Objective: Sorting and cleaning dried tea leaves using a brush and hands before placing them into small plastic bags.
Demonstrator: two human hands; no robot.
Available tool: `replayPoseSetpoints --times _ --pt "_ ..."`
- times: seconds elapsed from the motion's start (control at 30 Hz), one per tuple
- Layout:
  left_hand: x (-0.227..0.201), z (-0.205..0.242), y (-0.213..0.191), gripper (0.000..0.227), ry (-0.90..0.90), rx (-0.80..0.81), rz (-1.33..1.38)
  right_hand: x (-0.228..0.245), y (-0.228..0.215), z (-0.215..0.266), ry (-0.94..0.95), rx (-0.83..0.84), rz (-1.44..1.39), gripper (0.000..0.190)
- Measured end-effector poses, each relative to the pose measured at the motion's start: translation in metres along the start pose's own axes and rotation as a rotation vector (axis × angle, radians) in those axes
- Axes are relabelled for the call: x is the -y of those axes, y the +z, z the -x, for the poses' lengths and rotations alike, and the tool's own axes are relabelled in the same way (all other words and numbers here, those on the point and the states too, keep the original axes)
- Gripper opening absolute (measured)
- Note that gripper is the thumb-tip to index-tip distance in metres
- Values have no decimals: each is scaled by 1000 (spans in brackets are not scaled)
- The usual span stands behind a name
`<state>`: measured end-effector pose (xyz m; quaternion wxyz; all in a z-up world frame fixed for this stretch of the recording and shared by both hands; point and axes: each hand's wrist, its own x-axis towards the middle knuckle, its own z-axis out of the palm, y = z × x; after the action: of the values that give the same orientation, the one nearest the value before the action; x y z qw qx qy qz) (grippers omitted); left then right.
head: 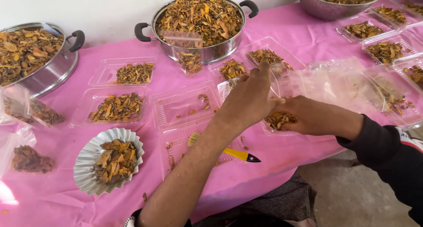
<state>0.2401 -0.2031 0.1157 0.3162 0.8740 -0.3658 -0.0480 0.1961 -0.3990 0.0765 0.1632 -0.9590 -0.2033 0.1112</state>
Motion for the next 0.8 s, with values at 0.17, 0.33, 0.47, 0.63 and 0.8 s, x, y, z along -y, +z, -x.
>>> replayPoseSetpoints --times 0.17,0.33,0.47,0.63,0.8 --pt "-3 3 -4 90 7 21 28 -10 8 1 54 -87 -121 38" --pt "-8 8 -11 85 -6 53 85 13 -6 9 165 -174 -221 37" --pt "-5 4 -10 87 -11 50 138 16 -18 11 245 -278 -392 38" --pt "-14 6 -15 88 8 -1 141 -3 -33 18 290 -318 -622 34" --pt "5 -12 6 82 -42 -42 138 5 -53 24 279 -384 -583 22"
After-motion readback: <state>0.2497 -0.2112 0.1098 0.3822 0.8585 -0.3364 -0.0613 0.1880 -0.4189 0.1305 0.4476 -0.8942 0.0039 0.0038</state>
